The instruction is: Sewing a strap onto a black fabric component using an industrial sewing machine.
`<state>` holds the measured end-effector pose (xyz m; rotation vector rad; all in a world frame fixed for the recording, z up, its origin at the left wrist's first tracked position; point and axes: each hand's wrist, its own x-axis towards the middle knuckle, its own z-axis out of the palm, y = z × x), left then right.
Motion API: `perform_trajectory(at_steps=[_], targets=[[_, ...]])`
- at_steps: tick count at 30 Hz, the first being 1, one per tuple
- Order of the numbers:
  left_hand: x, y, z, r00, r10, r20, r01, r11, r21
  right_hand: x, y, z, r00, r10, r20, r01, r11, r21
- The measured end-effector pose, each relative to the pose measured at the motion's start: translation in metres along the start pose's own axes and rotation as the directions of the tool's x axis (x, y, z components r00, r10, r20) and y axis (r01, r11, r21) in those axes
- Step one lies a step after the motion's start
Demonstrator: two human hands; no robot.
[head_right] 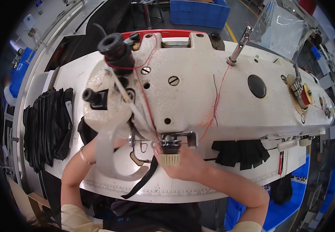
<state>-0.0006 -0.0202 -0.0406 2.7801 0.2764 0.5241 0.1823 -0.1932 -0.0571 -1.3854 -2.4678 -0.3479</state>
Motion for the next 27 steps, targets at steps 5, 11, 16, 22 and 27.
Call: perform_trajectory(at_steps=[5,11,16,22,27], targets=[[-0.068,0.066,-0.045,0.938,-0.317,0.143,0.246,0.895,0.371,-0.024,-0.046,-0.020,0.941,-0.336,-0.033,0.337,0.928,0.160],[-0.095,0.039,-0.050,0.956,-0.286,-0.066,0.292,0.910,0.292,-0.014,-0.087,-0.023,0.862,-0.343,-0.374,0.477,0.799,0.365],[-0.044,0.081,-0.108,0.888,-0.429,-0.166,0.422,0.903,-0.077,0.018,-0.046,-0.011,0.905,-0.019,-0.426,0.213,0.886,0.413],[-0.011,0.095,-0.123,0.904,-0.422,-0.060,0.398,0.886,-0.237,0.084,-0.030,0.021,0.819,0.518,-0.246,-0.229,0.688,0.688],[-0.013,0.099,-0.126,0.912,-0.407,-0.062,0.393,0.905,-0.163,0.089,-0.027,0.038,0.841,0.399,-0.366,-0.169,0.836,0.523]])
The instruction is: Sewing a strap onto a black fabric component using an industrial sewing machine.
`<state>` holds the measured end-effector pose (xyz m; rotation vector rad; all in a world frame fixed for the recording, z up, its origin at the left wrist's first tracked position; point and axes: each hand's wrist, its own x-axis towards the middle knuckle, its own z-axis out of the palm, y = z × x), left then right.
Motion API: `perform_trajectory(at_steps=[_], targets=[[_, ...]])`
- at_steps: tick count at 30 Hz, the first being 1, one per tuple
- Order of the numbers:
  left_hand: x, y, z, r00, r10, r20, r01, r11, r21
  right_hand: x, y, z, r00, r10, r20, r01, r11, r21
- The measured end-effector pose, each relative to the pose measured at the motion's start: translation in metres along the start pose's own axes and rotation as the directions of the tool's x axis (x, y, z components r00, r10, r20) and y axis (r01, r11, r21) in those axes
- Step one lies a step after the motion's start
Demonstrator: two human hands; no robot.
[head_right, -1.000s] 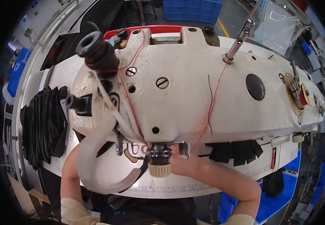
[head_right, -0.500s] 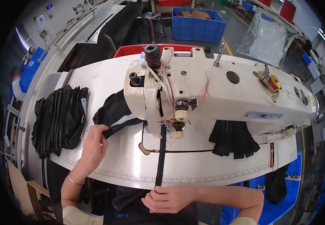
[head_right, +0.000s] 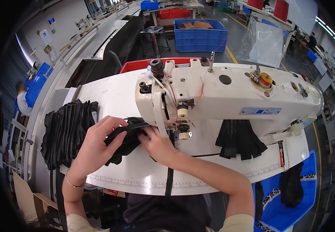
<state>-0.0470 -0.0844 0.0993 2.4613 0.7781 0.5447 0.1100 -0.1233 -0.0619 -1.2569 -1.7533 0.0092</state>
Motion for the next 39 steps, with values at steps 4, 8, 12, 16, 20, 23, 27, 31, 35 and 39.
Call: perform_trajectory(at_steps=[4,8,12,16,20,23,27,31,35,39], targets=[[0.008,-0.016,-0.008,0.999,0.051,0.018,-0.053,0.995,0.085,-0.006,0.005,0.003,0.998,0.049,0.026,-0.046,0.995,-0.090],[0.021,-0.065,0.006,0.894,0.438,-0.092,-0.093,0.383,0.919,-0.015,-0.015,-0.017,0.979,-0.202,-0.001,0.201,0.974,0.101],[-0.008,-0.046,0.082,0.922,0.387,-0.009,-0.366,0.880,0.302,-0.018,-0.012,-0.014,0.985,0.168,0.028,-0.170,0.972,0.164],[-0.007,-0.062,0.065,0.969,0.185,0.166,-0.187,0.982,-0.002,-0.023,-0.010,-0.024,0.989,0.099,0.111,-0.121,0.969,0.217],[-0.005,-0.067,0.074,0.968,0.013,0.251,-0.070,0.973,0.221,-0.012,-0.013,-0.027,0.976,0.198,0.093,-0.216,0.940,0.265],[-0.010,-0.066,0.069,0.931,0.343,0.128,-0.344,0.703,0.623,-0.012,-0.013,-0.023,0.999,0.053,0.001,-0.052,0.975,0.215],[-0.015,-0.056,0.069,0.953,0.300,0.041,-0.236,0.651,0.722,-0.018,-0.003,-0.029,0.982,-0.126,0.140,0.119,0.991,0.059],[-0.027,-0.056,0.086,0.903,0.414,0.116,-0.393,0.686,0.612,-0.025,0.006,-0.032,0.974,-0.148,0.174,0.176,0.971,-0.161],[-0.028,-0.063,0.086,0.847,0.530,-0.035,-0.450,0.751,0.484,-0.029,-0.026,-0.046,0.961,-0.220,0.169,0.270,0.883,-0.385],[-0.015,-0.055,0.094,0.914,0.393,0.104,-0.406,0.869,0.282,-0.044,-0.036,-0.031,0.904,0.023,0.427,0.082,0.970,-0.228]])
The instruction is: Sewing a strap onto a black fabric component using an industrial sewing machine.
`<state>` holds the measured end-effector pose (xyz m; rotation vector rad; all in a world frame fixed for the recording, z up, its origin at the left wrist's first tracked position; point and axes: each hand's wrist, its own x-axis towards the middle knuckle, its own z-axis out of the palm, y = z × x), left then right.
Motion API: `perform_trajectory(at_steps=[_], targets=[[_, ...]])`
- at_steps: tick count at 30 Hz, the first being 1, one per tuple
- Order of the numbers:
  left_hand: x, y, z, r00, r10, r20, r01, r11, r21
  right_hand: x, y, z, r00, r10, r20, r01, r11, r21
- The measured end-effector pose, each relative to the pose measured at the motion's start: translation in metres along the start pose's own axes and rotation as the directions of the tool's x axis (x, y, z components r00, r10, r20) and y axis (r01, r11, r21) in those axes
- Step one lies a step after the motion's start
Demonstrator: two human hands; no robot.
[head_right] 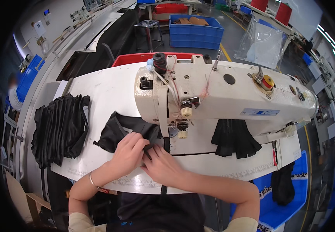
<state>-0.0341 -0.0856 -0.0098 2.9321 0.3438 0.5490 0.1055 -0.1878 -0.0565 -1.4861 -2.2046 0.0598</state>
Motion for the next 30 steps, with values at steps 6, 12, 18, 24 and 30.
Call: perform_trajectory(at_steps=[6,12,18,24,30], targets=[[0.014,-0.010,0.025,0.973,-0.231,0.004,0.228,0.955,-0.190,-0.018,-0.007,-0.029,0.932,-0.253,0.259,0.171,0.938,0.300],[0.023,-0.010,0.051,0.988,0.054,-0.146,-0.017,0.970,0.244,-0.065,-0.007,-0.030,0.967,-0.147,0.207,0.156,0.987,-0.028],[0.024,-0.042,0.062,0.993,-0.116,0.030,0.120,0.967,-0.223,-0.040,0.054,-0.022,0.991,-0.043,0.129,0.050,0.997,-0.056],[0.012,-0.048,0.071,0.992,-0.123,0.016,0.122,0.947,-0.298,-0.042,0.073,0.003,0.799,0.365,0.478,-0.587,0.645,0.489],[0.019,-0.041,0.072,0.955,-0.018,-0.296,-0.074,0.952,-0.297,-0.041,0.082,0.015,0.971,0.186,0.151,-0.226,0.921,0.317]])
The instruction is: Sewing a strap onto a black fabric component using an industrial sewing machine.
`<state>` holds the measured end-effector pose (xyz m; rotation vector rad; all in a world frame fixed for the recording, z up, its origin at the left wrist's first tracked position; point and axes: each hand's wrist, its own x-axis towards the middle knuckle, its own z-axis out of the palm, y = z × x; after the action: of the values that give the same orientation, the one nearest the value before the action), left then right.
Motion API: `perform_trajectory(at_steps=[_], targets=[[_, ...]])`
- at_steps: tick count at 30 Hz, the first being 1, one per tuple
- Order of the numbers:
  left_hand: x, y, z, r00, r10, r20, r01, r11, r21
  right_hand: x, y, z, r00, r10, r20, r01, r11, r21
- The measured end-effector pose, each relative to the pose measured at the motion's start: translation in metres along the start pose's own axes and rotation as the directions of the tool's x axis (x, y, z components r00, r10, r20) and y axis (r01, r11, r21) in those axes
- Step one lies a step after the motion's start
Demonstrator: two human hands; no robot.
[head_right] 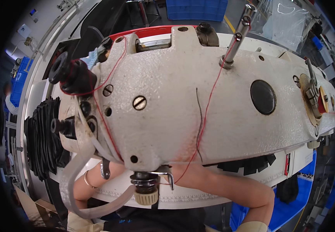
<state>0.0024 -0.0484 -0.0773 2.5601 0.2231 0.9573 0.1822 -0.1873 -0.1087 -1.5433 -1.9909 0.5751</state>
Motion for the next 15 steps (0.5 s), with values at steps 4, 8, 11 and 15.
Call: perform_trajectory(at_steps=[4,8,11,15], targets=[[-0.015,0.015,-0.014,0.920,-0.151,0.361,0.124,0.988,0.096,0.004,0.008,0.004,0.960,-0.256,-0.114,0.221,0.942,-0.252],[-0.008,0.023,-0.012,0.917,-0.251,0.309,0.254,0.967,0.031,0.010,0.015,0.011,0.844,-0.513,-0.156,0.379,0.777,-0.502],[-0.015,0.026,-0.021,0.943,-0.086,0.323,0.018,0.978,0.207,0.021,0.017,0.020,0.699,-0.700,-0.149,0.458,0.597,-0.659],[-0.013,0.024,-0.022,0.935,-0.012,0.355,-0.109,0.942,0.317,0.013,0.007,0.011,0.657,-0.730,-0.188,0.436,0.572,-0.695]])
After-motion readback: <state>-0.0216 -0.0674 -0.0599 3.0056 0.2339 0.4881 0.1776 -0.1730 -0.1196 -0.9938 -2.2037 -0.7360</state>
